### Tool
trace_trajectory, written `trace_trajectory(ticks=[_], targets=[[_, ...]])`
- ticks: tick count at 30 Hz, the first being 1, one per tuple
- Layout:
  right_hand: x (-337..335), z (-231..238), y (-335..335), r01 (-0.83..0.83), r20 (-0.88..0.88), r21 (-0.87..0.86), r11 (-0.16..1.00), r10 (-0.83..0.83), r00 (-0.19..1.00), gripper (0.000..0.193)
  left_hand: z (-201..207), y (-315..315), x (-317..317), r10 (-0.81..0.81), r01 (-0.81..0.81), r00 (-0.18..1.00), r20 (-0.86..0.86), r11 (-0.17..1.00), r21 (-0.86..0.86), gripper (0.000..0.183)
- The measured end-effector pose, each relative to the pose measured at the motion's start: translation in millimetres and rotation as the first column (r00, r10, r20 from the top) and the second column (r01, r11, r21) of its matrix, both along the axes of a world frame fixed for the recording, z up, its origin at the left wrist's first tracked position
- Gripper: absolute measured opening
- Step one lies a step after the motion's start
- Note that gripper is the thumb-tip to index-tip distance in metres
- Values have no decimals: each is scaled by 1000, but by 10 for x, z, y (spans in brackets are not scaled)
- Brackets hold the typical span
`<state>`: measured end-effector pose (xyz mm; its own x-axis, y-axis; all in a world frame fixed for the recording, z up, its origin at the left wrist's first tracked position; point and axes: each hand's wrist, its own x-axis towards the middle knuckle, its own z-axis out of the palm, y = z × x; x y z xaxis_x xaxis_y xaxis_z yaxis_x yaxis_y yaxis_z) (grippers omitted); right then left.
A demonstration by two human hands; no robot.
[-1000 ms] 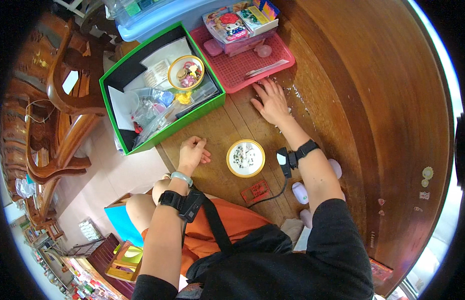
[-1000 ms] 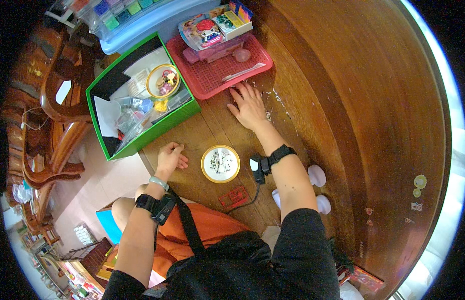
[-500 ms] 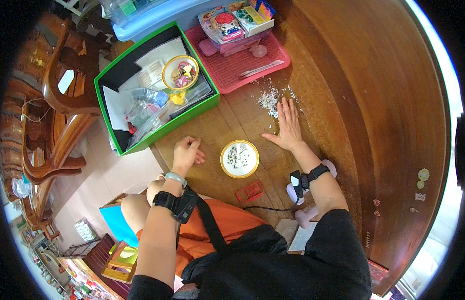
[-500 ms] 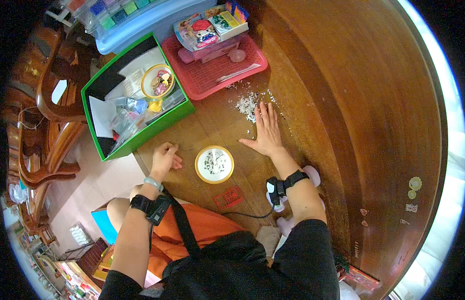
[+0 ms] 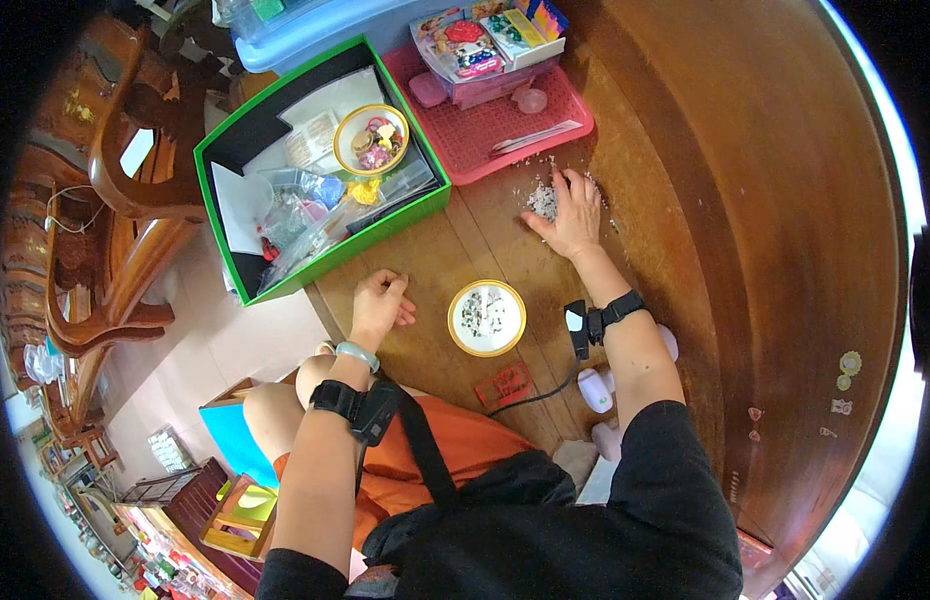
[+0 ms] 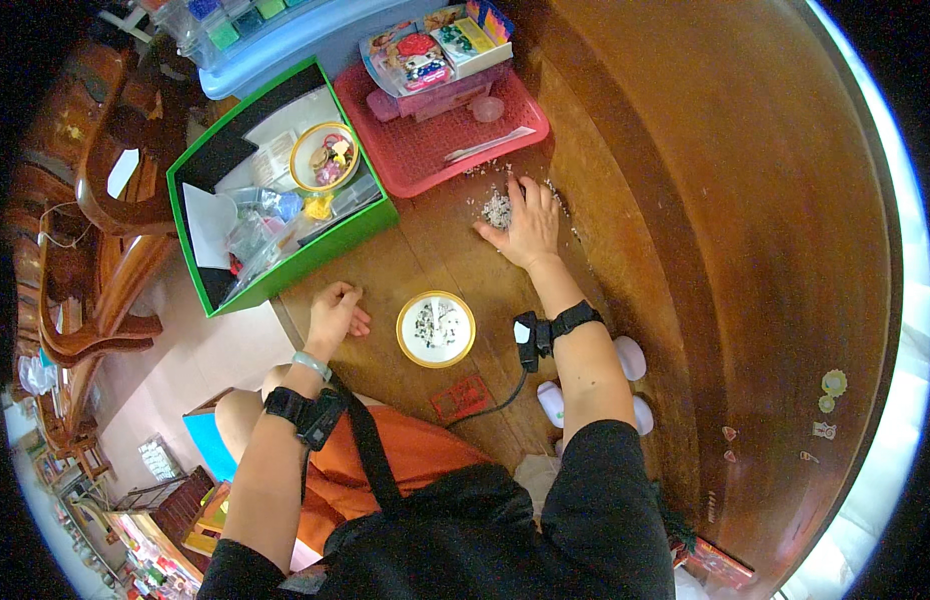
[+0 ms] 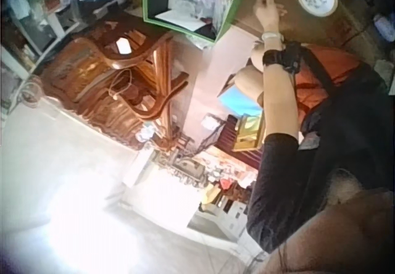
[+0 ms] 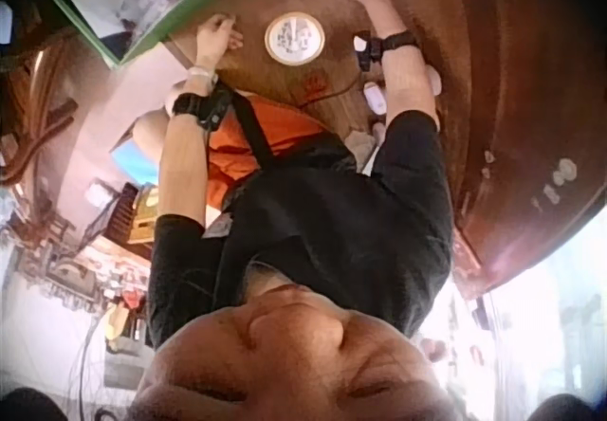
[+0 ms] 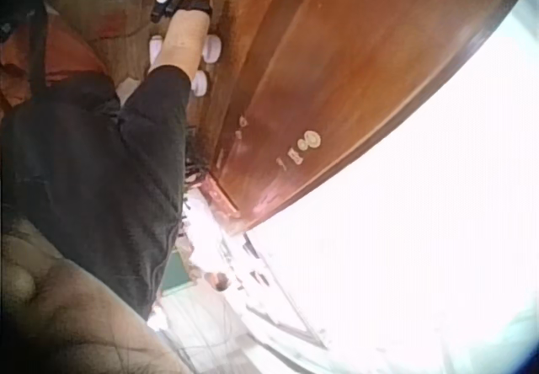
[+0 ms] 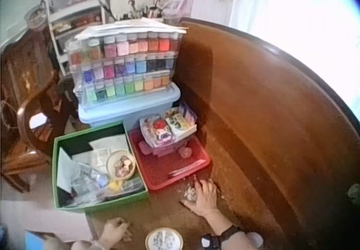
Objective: The person organizes craft supplies on a wooden table, handling a pink pencil case, a green box, papers, and small white beads. They place items into containers and sweep scattered beads into a small bowl.
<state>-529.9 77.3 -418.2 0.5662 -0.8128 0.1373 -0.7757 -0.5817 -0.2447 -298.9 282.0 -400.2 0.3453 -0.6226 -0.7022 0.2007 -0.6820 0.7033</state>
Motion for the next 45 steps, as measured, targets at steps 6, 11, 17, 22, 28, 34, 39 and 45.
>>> trace_trajectory(ticks=[6,11,17,22,28,34,39,45], targets=[[38,-48,-32,-95,40,7,995,95,995,49,7,-25,-21,12,-13,1000,23,999,31,23],[7,-175,-10,-179,77,-90,980,186,980,30,22,-14,-20,22,-23,999,28,999,26,24],[-103,-246,-42,-288,71,-160,944,302,951,28,8,6,-17,13,-13,1000,26,1000,6,24],[-125,-291,-148,-173,185,-148,974,199,962,27,21,-1,-28,2,-2,999,36,1000,2,24],[-27,152,126,-64,459,11,998,51,887,23,41,9,-26,-3,3,999,33,1000,-22,22],[257,598,931,-371,546,96,924,263,796,23,14,19,-27,-13,15,999,35,999,-44,22],[320,543,1267,-428,318,332,840,328,890,20,-8,38,-8,-14,14,1000,5,998,-65,24],[285,605,1288,-321,276,500,804,203,939,20,21,29,-12,11,-11,1000,6,998,-55,21]])
